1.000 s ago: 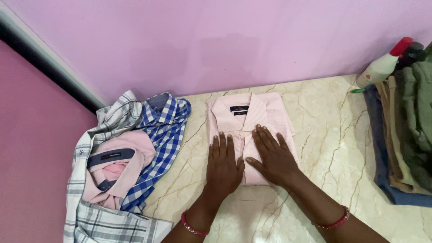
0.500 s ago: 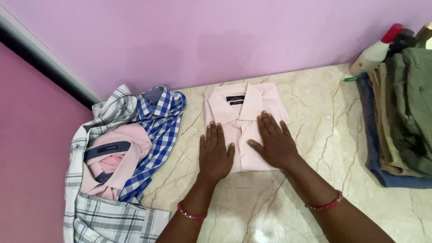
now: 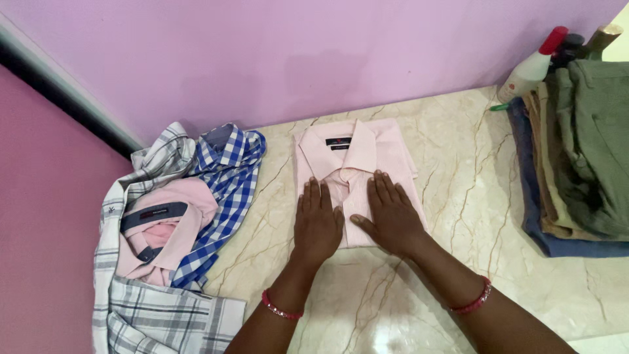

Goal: The person folds a pink shirt on a counter, smoothing the fabric by hand and aligning the sleeves and body into a square shape before placing it on a stack of other folded clothes.

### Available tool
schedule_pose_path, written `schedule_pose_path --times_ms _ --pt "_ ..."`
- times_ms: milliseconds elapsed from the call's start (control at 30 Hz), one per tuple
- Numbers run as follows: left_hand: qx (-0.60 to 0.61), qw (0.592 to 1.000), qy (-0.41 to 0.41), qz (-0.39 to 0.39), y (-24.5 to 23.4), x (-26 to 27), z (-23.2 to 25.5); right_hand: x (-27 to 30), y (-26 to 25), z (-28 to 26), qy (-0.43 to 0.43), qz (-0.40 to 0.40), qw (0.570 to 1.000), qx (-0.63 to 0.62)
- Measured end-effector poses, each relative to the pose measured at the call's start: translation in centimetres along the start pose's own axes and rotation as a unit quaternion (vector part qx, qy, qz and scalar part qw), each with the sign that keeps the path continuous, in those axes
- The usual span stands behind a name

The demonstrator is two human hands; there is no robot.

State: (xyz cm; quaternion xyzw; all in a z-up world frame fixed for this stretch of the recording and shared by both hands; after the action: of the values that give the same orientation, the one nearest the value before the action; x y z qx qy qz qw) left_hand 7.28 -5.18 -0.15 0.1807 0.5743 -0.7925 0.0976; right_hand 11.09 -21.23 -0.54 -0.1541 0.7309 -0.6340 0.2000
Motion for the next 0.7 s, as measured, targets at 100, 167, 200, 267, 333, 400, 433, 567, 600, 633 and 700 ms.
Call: schedule_pose_path --times_ms 100,167,200,267,333,400,433,567,600,633,700 --pt "0.01 1.0 -0.008 0.017 -0.6 -0.7 -0.5 -1.1 -0.7 0.7 0.037 -0.013 0.999 -0.005" --pt "0.008 1.0 -0.018 0.012 -0.6 -0.8 -0.6 -1.3 -0.9 0.9 0.046 -0.015 0.999 0.002" --pt "0.006 1.0 -0.021 0.009 -0.5 -0.8 -0.5 -1.4 -0.9 1.1 0.051 -0.016 0.999 0.005" --pt "-0.001 1.0 -0.018 -0.001 0.0 -0.5 0.0 -1.5 -0.8 1.0 0.044 -0.01 0.999 0.006" --pt "-0.009 1.0 -0.004 -0.012 0.6 0.1 1.0 -1.6 -0.9 1.2 0.04 -0.008 0.999 0.001" --pt "-0.016 0.999 0.009 -0.051 1.7 0.6 1.7 -1.6 -0.7 1.4 0.036 -0.01 0.999 -0.011" --pt "-0.02 0.997 0.011 -0.069 2.1 0.7 1.9 -1.5 -0.6 1.4 0.038 -0.011 0.999 -0.009" --pt "-0.003 0.999 0.021 -0.041 1.7 0.2 1.4 -1.5 -0.2 1.2 0.032 -0.009 0.999 0.003" --pt "-0.017 0.999 0.02 -0.042 1.7 0.0 1.2 -1.4 -0.1 1.0 0.028 -0.008 1.0 0.006" --pt "-0.03 0.998 0.019 -0.043 1.6 -0.3 1.0 -1.0 0.2 0.4 0.009 -0.005 1.0 0.006" --pt "-0.031 0.998 0.014 -0.052 1.8 -0.6 0.6 0.1 0.6 -1.1 -0.029 0.001 1.0 0.006"
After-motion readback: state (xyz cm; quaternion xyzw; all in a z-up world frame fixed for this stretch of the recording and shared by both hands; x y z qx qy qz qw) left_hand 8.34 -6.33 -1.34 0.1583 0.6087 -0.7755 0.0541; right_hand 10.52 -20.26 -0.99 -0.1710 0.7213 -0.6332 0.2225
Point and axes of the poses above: each hand's wrist, its own x-axis away from the middle knuckle, its own y-axis out of the palm, z = x × y, the point moved 6 cm from there along -x, towards the middle knuckle, and after that the axes turned 1 degree about y, right-handed, at the moved point
